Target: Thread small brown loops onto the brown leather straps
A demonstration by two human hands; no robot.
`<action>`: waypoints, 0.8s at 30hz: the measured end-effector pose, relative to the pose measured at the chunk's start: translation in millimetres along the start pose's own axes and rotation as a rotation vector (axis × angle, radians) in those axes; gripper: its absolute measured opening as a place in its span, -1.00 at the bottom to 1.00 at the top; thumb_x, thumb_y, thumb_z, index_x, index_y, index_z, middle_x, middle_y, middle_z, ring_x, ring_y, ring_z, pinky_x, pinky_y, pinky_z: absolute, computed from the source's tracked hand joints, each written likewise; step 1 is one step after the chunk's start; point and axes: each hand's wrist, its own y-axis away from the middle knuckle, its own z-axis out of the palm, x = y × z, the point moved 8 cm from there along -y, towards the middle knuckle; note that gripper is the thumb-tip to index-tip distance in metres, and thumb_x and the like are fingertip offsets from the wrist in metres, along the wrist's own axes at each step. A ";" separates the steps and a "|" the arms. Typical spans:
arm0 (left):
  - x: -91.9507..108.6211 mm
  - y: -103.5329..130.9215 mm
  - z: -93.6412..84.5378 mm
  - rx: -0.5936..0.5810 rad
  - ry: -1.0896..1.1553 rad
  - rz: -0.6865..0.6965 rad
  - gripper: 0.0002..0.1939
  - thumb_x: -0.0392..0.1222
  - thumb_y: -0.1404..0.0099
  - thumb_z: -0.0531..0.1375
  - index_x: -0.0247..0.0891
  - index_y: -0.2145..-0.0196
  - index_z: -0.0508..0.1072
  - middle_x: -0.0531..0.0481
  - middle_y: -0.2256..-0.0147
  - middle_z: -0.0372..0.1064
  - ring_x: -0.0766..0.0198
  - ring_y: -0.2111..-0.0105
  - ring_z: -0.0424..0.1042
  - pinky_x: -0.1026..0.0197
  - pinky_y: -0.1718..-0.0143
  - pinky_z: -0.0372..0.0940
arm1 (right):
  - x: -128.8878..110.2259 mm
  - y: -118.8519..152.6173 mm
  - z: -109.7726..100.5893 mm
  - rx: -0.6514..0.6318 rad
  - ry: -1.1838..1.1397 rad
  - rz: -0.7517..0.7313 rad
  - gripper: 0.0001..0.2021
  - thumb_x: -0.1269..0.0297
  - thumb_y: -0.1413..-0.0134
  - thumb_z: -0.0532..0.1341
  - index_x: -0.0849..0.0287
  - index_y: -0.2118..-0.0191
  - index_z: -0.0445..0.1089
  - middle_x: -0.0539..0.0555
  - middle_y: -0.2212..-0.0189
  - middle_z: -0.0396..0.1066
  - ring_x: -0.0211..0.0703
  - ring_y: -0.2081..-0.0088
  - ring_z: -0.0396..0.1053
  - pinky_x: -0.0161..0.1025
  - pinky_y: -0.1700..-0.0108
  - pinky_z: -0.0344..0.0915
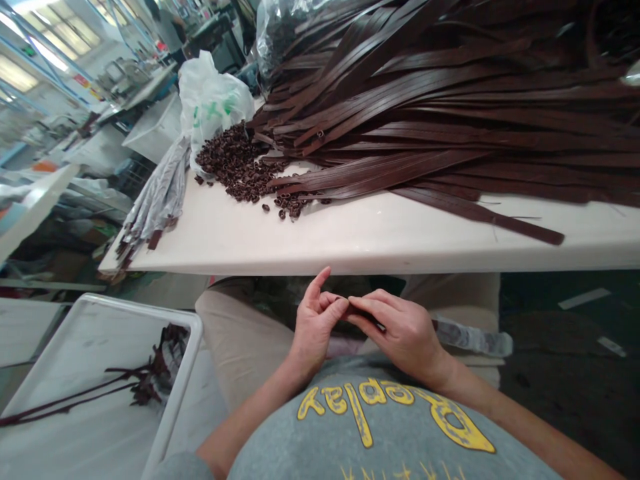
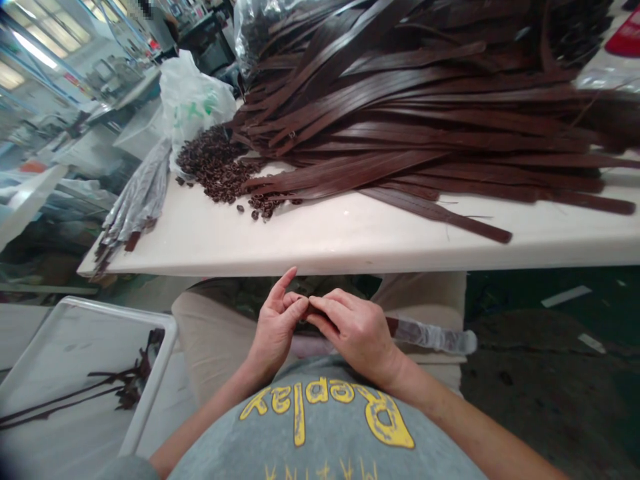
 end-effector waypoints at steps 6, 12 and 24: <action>-3.5 -1.0 -8.1 -0.058 0.010 -0.017 -0.33 -0.20 -0.17 0.38 -0.14 -0.22 0.34 0.14 0.46 0.44 0.42 0.44 0.39 0.35 0.29 0.29 | -4.0 -4.4 6.3 -0.050 0.084 -0.051 -0.83 0.30 -0.35 0.15 0.20 0.17 0.48 0.08 0.38 0.51 -0.21 0.40 0.45 -0.28 0.36 0.34; 8.9 -0.5 -13.4 -0.254 -0.157 -0.030 -0.60 -0.20 -0.16 0.39 -0.17 0.01 0.57 -0.04 0.26 0.59 0.27 0.26 0.54 0.24 0.13 0.40 | -3.7 -8.6 9.8 -0.090 0.129 -0.104 -0.82 0.32 -0.35 0.13 0.22 0.20 0.48 0.07 0.43 0.46 -0.23 0.43 0.40 -0.30 0.39 0.28; 44.9 -3.0 14.1 -0.445 -1.107 0.741 -0.84 -0.16 -0.36 0.22 -0.22 0.22 0.59 -0.02 0.37 0.61 0.26 0.37 0.56 0.28 0.26 0.40 | -3.3 -9.7 9.4 -0.088 0.149 -0.229 -0.76 0.39 -0.38 0.06 0.19 0.28 0.44 0.00 0.53 0.36 -0.26 0.53 0.34 -0.28 0.47 0.18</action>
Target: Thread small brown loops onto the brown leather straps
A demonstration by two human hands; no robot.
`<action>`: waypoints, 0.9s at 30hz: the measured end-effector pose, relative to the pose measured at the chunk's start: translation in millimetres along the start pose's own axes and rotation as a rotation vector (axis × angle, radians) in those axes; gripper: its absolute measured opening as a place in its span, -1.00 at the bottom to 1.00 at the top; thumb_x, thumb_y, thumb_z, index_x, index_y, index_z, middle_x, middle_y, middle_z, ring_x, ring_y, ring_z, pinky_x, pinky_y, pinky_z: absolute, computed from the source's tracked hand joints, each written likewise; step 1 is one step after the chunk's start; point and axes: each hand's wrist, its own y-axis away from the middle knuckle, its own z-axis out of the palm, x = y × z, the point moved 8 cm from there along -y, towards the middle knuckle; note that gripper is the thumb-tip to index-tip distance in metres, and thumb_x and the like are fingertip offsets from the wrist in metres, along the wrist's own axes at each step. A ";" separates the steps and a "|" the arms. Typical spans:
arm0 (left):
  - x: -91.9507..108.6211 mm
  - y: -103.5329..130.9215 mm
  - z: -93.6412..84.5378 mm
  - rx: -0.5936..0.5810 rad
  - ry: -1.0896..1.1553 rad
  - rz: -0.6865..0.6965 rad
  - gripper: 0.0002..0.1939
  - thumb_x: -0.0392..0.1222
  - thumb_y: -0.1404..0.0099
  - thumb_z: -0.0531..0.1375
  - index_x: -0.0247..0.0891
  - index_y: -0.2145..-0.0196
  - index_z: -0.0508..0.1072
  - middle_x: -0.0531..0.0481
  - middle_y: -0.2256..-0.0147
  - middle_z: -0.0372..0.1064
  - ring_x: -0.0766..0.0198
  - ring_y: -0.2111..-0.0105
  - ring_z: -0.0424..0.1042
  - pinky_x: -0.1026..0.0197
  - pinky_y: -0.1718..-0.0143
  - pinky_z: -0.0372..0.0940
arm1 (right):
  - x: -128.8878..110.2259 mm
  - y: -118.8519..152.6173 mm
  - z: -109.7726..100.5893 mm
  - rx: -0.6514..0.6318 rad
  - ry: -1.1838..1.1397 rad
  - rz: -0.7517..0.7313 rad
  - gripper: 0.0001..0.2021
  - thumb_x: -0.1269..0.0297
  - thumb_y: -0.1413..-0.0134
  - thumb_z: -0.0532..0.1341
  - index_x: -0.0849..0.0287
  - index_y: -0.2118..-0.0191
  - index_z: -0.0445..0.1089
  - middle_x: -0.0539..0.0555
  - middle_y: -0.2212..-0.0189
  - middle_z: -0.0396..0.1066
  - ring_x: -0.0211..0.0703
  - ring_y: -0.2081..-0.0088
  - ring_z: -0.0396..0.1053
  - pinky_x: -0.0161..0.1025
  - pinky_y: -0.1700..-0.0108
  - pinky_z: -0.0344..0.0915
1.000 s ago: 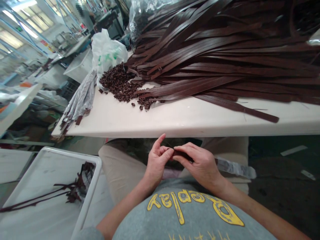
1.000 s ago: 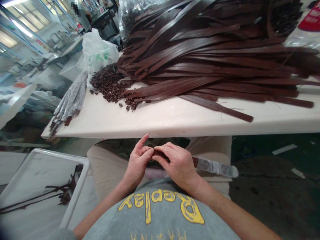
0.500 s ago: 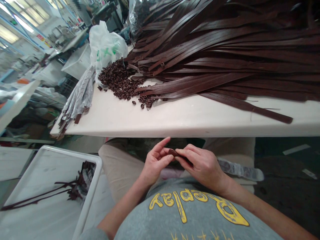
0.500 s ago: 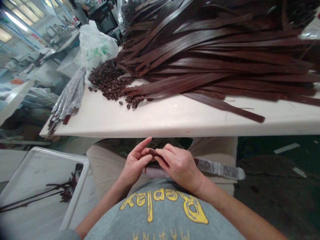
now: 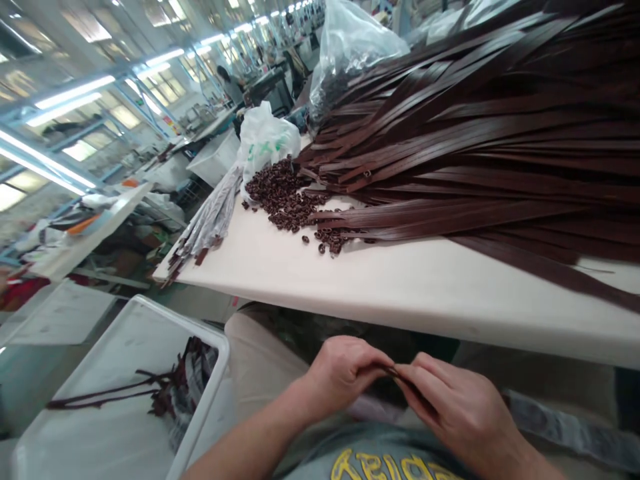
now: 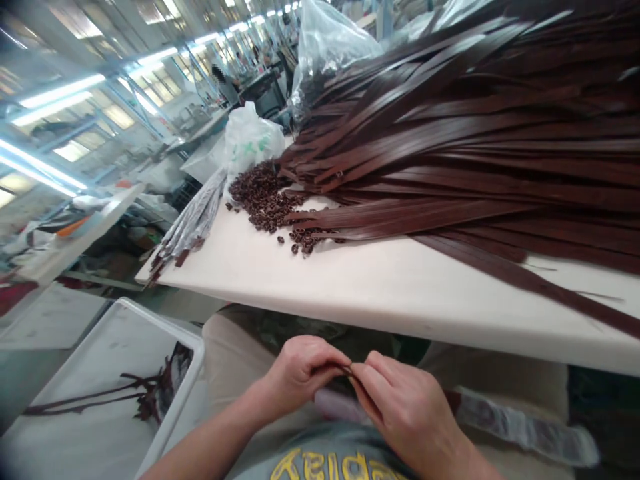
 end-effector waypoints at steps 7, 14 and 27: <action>-22.9 -31.1 -47.7 0.050 0.048 -0.076 -0.89 -0.16 -0.24 0.35 -0.23 0.29 0.60 0.01 0.43 0.55 0.31 0.44 0.50 0.33 0.35 0.35 | 20.3 -6.5 -13.6 0.081 -0.069 0.072 -0.81 0.36 -0.36 0.08 0.13 0.23 0.44 -0.03 0.51 0.41 -0.29 0.53 0.42 -0.34 0.48 0.28; -83.6 -82.2 -143.5 0.289 -0.376 -0.019 -0.88 -0.37 -0.26 0.26 -0.22 0.26 0.57 -0.09 0.19 0.51 0.18 0.17 0.49 0.15 0.09 0.40 | 40.8 4.7 -27.6 0.133 -0.026 0.134 -0.85 0.30 -0.35 0.09 0.08 0.22 0.41 -0.02 0.48 0.47 -0.24 0.51 0.48 -0.33 0.46 0.34; -108.6 -104.1 -139.8 0.212 -0.236 -0.136 -0.92 -0.36 -0.18 0.25 -0.24 0.45 0.47 0.04 0.47 0.43 0.32 0.45 0.38 0.27 0.35 0.29 | 46.5 8.6 -20.7 0.091 -0.031 0.186 -0.83 0.26 -0.36 0.11 0.10 0.22 0.43 -0.06 0.52 0.37 -0.29 0.54 0.42 -0.32 0.48 0.29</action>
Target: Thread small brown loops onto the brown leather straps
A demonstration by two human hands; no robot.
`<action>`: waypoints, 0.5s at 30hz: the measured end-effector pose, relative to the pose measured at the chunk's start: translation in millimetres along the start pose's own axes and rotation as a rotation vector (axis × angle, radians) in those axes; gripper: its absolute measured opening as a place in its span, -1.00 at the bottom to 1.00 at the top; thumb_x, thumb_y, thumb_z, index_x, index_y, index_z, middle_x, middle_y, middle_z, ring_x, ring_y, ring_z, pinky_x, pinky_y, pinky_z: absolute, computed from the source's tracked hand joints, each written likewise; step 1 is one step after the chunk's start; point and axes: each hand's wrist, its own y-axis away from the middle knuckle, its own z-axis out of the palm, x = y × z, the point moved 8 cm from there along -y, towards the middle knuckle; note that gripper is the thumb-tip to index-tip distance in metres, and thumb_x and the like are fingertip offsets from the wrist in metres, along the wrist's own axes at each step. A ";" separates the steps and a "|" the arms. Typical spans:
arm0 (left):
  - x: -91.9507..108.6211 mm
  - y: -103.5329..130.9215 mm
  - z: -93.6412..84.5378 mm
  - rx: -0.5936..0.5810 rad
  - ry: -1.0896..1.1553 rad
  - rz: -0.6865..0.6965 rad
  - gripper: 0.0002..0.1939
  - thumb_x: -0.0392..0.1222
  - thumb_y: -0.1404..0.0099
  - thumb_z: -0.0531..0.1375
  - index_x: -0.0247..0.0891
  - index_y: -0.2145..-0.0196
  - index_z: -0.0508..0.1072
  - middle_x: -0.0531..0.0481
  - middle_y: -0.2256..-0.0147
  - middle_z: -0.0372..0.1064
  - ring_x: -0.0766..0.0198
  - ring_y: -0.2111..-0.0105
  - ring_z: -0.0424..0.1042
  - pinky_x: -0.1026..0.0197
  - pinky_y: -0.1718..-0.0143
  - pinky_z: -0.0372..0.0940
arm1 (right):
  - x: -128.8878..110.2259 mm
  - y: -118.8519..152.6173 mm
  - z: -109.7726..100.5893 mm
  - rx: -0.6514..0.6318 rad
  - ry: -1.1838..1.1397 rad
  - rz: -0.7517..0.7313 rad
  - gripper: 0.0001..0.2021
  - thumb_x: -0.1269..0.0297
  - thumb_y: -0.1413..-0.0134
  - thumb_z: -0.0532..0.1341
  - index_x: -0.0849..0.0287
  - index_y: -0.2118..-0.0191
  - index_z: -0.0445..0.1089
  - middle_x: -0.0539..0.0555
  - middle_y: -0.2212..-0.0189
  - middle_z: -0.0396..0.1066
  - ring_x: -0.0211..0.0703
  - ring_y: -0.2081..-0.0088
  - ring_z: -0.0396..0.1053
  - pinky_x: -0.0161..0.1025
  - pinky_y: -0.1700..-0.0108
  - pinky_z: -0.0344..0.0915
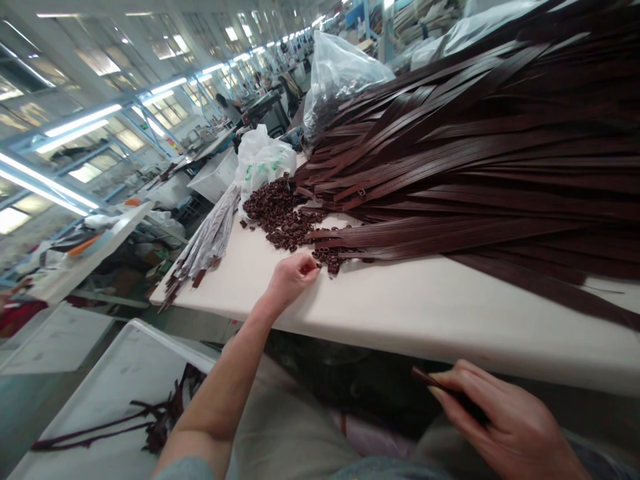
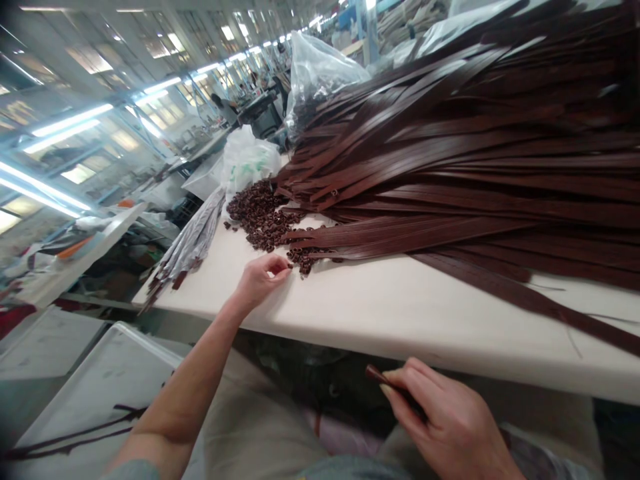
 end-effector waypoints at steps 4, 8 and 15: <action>0.0 17.6 6.6 0.086 0.558 -0.272 -0.80 -0.18 -0.14 0.32 -0.24 0.25 0.53 0.08 0.45 0.43 0.37 0.50 0.41 0.30 0.42 0.33 | -3.0 -12.5 -4.6 0.010 -0.048 0.031 -0.87 0.30 -0.33 0.14 0.11 0.24 0.42 -0.07 0.51 0.35 -0.28 0.53 0.39 -0.32 0.48 0.27; 22.2 54.1 36.7 0.067 1.096 -0.585 -0.61 -0.08 0.02 0.46 -0.23 0.21 0.61 0.03 0.38 0.51 0.41 0.49 0.46 0.35 0.39 0.38 | -15.0 -31.1 -12.2 0.041 -0.100 0.047 -0.89 0.37 -0.28 0.17 0.13 0.26 0.44 -0.06 0.50 0.38 -0.28 0.49 0.39 -0.32 0.43 0.27; 73.0 109.6 78.6 0.001 1.371 -0.698 -0.59 -0.11 0.13 0.54 -0.16 0.26 0.66 0.02 0.39 0.55 0.44 0.49 0.48 0.43 0.40 0.40 | -36.8 -44.9 -17.4 0.098 -0.133 0.050 -0.89 0.42 -0.24 0.20 0.15 0.31 0.45 -0.01 0.49 0.44 -0.23 0.45 0.40 -0.29 0.38 0.27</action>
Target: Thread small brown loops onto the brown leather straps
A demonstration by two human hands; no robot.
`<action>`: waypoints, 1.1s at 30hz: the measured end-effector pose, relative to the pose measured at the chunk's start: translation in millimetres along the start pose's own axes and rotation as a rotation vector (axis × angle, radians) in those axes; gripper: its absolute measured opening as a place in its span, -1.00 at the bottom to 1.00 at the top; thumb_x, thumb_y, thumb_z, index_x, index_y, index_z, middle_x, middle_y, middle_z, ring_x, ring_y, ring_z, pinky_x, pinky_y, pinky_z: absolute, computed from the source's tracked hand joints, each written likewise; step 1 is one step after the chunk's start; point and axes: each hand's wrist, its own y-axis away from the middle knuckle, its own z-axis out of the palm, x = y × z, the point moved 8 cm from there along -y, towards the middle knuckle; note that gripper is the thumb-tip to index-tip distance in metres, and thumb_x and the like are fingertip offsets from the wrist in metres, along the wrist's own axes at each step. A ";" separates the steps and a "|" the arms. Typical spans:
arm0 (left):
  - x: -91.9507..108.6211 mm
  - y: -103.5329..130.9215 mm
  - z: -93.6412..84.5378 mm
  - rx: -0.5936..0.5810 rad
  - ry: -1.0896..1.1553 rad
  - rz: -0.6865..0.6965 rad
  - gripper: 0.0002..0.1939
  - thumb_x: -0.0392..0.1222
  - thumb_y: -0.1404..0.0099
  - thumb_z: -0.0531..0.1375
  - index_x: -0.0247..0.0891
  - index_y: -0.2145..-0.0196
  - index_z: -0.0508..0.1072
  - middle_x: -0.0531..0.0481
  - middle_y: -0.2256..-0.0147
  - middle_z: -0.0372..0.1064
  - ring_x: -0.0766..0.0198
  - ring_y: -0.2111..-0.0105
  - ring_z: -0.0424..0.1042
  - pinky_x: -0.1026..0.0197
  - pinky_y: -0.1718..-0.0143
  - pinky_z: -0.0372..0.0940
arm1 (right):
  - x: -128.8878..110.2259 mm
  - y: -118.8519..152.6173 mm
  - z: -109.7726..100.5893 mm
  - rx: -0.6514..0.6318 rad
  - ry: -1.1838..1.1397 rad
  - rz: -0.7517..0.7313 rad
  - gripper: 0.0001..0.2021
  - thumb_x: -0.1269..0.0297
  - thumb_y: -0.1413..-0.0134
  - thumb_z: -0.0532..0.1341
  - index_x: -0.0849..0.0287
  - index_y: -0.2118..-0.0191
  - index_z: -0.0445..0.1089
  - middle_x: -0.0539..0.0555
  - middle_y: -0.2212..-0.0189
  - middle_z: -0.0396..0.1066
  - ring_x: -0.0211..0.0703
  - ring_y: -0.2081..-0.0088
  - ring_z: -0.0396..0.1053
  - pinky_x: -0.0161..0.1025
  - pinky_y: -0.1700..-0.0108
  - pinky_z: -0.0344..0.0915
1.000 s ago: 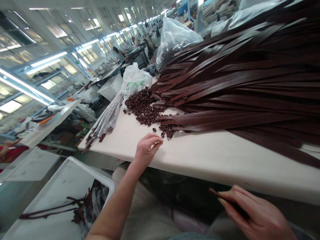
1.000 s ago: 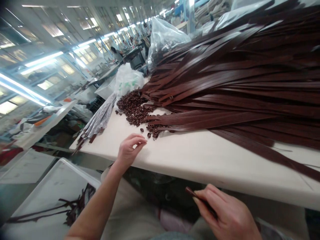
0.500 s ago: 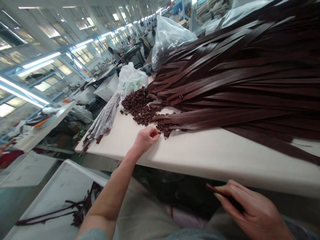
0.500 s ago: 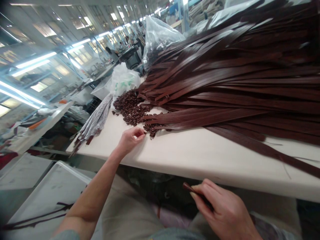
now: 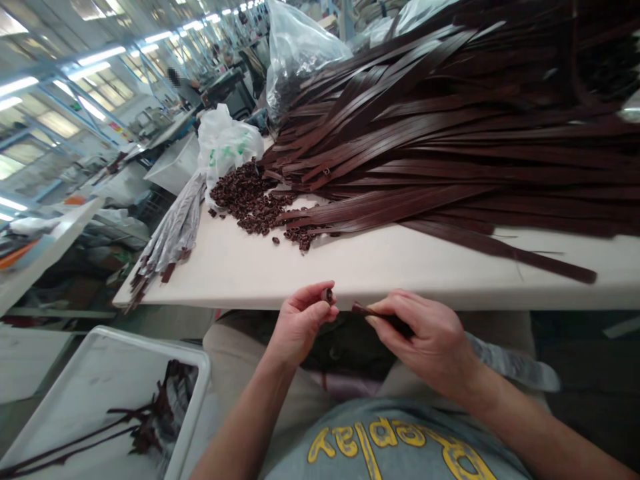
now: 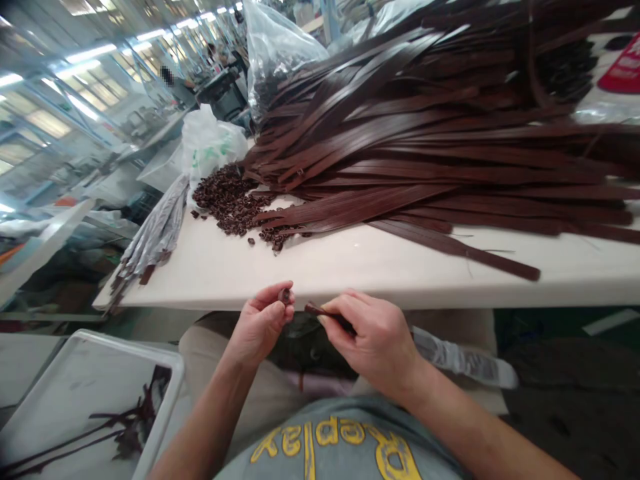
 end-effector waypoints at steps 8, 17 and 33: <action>-12.9 19.4 7.7 -0.111 -0.150 0.096 -0.72 -0.13 -0.10 0.45 -0.13 0.18 0.66 0.05 0.41 0.53 0.43 0.49 0.46 0.40 0.39 0.37 | -9.6 4.4 8.0 -0.060 -0.057 -0.019 -0.84 0.40 -0.27 0.15 0.19 0.32 0.46 0.00 0.50 0.37 -0.24 0.48 0.33 -0.30 0.42 0.23; -8.3 24.8 24.5 -0.292 -0.361 0.116 -0.68 -0.14 -0.03 0.48 -0.15 0.21 0.67 -0.01 0.36 0.51 0.30 0.36 0.44 0.29 0.29 0.34 | -12.7 10.6 13.5 -0.111 -0.140 -0.015 -0.83 0.41 -0.26 0.15 0.17 0.37 0.42 -0.03 0.52 0.33 -0.27 0.48 0.30 -0.32 0.45 0.17; -7.2 27.4 5.5 -0.171 -0.487 0.119 -0.81 -0.12 -0.18 0.38 -0.18 0.24 0.67 0.01 0.43 0.45 0.35 0.46 0.39 0.31 0.39 0.30 | 1.3 33.9 25.2 -0.322 0.233 -0.108 -0.67 0.20 -0.44 0.00 0.23 0.20 0.45 0.07 0.41 0.48 -0.18 0.43 0.43 -0.24 0.42 0.19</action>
